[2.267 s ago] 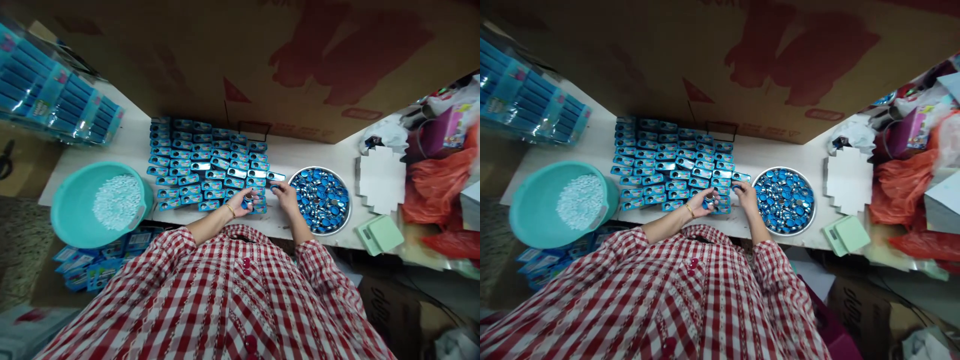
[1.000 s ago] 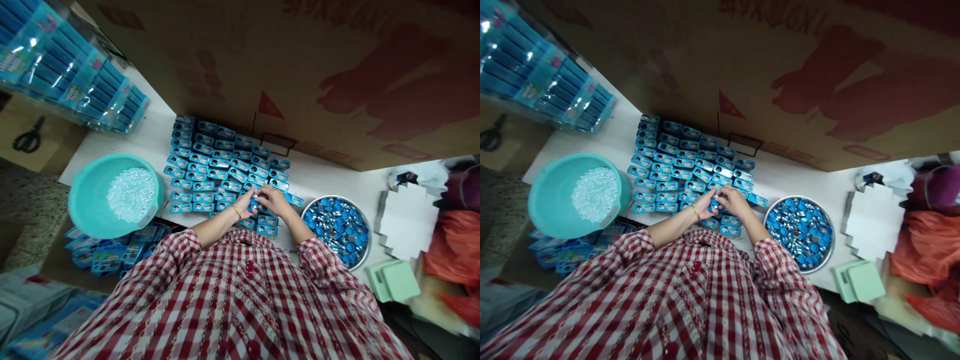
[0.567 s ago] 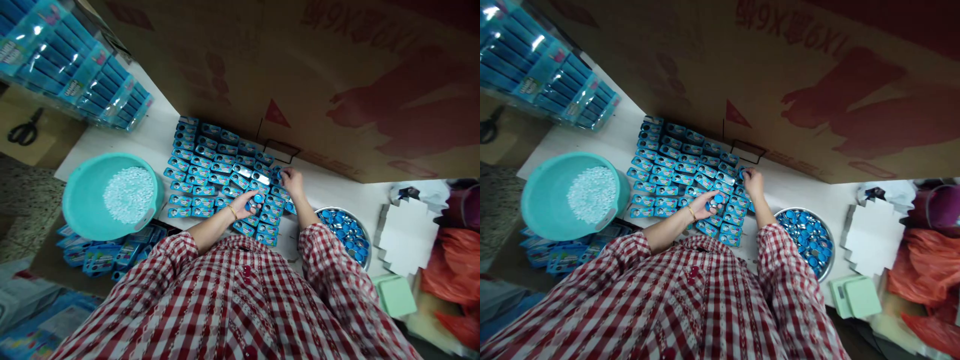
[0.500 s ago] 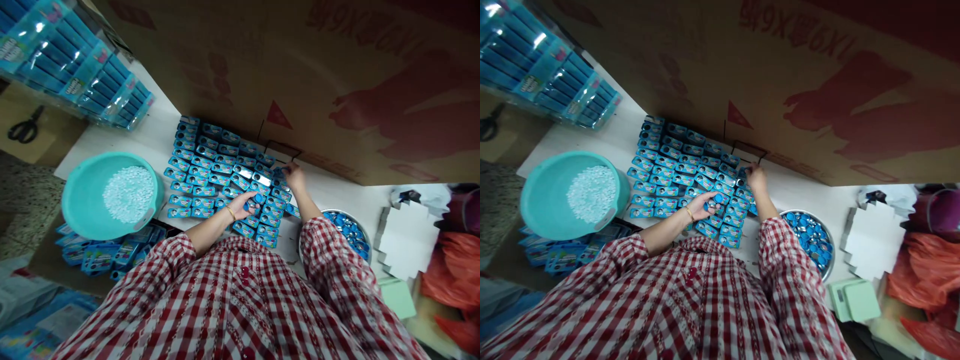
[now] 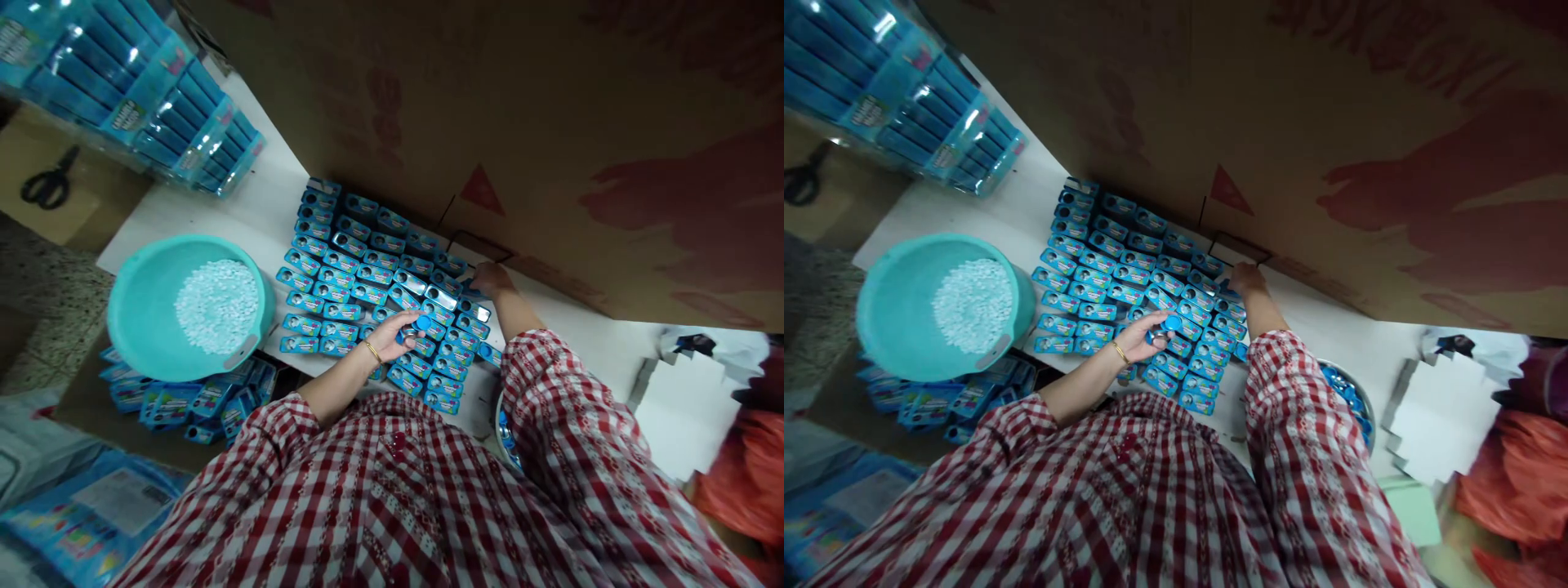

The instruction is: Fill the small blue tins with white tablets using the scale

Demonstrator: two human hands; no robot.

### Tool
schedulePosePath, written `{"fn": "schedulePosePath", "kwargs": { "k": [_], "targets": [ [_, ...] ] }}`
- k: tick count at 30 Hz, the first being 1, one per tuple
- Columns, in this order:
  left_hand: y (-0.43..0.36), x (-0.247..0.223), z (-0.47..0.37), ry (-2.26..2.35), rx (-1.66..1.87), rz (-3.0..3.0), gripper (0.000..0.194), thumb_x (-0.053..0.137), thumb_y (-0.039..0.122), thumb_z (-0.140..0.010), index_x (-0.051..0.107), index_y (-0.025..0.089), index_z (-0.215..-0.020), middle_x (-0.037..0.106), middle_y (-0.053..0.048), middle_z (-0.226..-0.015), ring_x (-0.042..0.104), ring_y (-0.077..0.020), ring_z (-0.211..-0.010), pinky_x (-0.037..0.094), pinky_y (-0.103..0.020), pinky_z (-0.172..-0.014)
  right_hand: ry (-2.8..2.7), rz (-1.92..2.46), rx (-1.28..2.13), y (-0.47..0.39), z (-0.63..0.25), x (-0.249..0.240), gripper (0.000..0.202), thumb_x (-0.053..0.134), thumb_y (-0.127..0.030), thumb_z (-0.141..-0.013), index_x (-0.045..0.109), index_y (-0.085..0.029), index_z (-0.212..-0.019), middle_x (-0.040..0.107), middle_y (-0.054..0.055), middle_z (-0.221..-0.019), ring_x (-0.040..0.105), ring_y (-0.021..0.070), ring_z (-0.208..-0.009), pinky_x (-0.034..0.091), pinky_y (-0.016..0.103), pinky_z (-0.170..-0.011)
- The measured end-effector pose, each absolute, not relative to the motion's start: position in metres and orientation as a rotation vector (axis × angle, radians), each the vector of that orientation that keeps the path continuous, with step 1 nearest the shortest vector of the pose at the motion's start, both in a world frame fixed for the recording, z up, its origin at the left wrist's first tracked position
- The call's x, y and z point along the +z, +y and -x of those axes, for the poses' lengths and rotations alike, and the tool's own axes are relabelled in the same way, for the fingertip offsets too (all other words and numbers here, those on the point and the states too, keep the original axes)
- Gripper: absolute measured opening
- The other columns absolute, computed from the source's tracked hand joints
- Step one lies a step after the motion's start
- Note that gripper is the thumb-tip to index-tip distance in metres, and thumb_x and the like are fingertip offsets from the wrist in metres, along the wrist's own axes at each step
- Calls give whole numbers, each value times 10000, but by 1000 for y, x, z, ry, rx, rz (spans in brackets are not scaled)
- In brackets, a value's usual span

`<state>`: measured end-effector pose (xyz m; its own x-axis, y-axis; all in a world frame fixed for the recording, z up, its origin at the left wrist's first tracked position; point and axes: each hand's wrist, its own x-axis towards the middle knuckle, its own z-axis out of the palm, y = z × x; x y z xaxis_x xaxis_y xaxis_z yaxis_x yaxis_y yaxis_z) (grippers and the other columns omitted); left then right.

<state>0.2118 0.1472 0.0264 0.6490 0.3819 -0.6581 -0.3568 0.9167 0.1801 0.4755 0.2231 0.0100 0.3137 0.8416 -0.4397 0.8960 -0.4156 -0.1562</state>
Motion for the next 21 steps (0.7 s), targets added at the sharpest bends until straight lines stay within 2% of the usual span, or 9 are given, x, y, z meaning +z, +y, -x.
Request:
{"fn": "schedulePosePath", "kwargs": {
  "k": [3, 6, 8, 10, 12, 14, 16, 19, 21],
  "targets": [
    [147, 23, -212, 787, 439, -62, 174, 647, 145, -709, 604, 150, -878, 571, -14, -689, 606, -106, -585, 321, -124, -366, 1626, -2523, -665, 207, -462, 26, 123, 672, -159, -591, 676, -140, -712, 683, 108, -841, 624, 266, -863, 470, 350, -735],
    [146, 21, -216, 826, 439, -86, 175, 650, 136, -709, 612, 150, -879, 589, -21, -701, 617, -114, -597, 326, -124, -366, 1857, -2684, -764, 171, -430, 39, 208, 566, -275, -746, 674, -172, -890, 678, 74, -913, 626, 208, -856, 480, 317, -742],
    [144, 20, -220, 835, 447, -100, 164, 655, 128, -709, 611, 147, -866, 605, -28, -726, 628, -122, -614, 322, -124, -365, 2024, -2630, -1188, 143, -404, 40, 271, 536, -375, -771, 668, -205, -936, 678, 33, -870, 632, 157, -703, 497, 280, -649],
    [140, 20, -224, 854, 457, -112, 147, 660, 125, -710, 605, 141, -846, 614, -32, -745, 637, -124, -625, 328, -125, -370, 2016, -2551, -1661, 119, -385, 37, 301, 563, -429, -732, 674, -201, -894, 669, 25, -819, 603, 134, -554, 494, 274, -548],
    [135, 19, -225, 877, 459, -118, 138, 658, 123, -717, 598, 134, -841, 618, -35, -744, 641, -124, -632, 343, -126, -382, 1899, -2654, -1858, 104, -381, 33, 282, 585, -416, -699, 668, -186, -840, 656, 27, -781, 589, 132, -501, 488, 277, -509],
    [131, 19, -222, 892, 461, -111, 134, 651, 116, -728, 593, 127, -848, 621, -40, -742, 646, -126, -647, 358, -123, -394, 1735, -2907, -1711, 98, -394, 29, 239, 583, -359, -693, 648, -175, -830, 643, 19, -722, 595, 141, -502, 485, 275, -510],
    [129, 18, -217, 894, 468, -95, 117, 637, 105, -741, 588, 120, -845, 629, -52, -760, 652, -133, -672, 363, -116, -399, 1606, -3066, -1363, 101, -415, 27, 195, 568, -293, -701, 632, -164, -832, 635, 12, -665, 602, 151, -517, 483, 274, -538],
    [128, 17, -210, 889, 492, -63, 78, 612, 95, -762, 577, 115, -829, 635, -61, -773, 655, -137, -680, 368, -111, -400, 1599, -2933, -819, 115, -439, 27, 140, 556, -217, -722, 637, -160, -822, 669, 46, -720, 640, 176, -656, 478, 277, -653],
    [128, 15, -207, 880, 510, -41, 69, 602, 97, -772, 576, 117, -833, 633, -59, -762, 655, -138, -672, 371, -111, -397, 1608, -2720, -630, 128, -443, 26, 153, 552, -188, -737, 647, -167, -855, 689, 79, -836, 647, 196, -802, 465, 277, -726]
  ]
}}
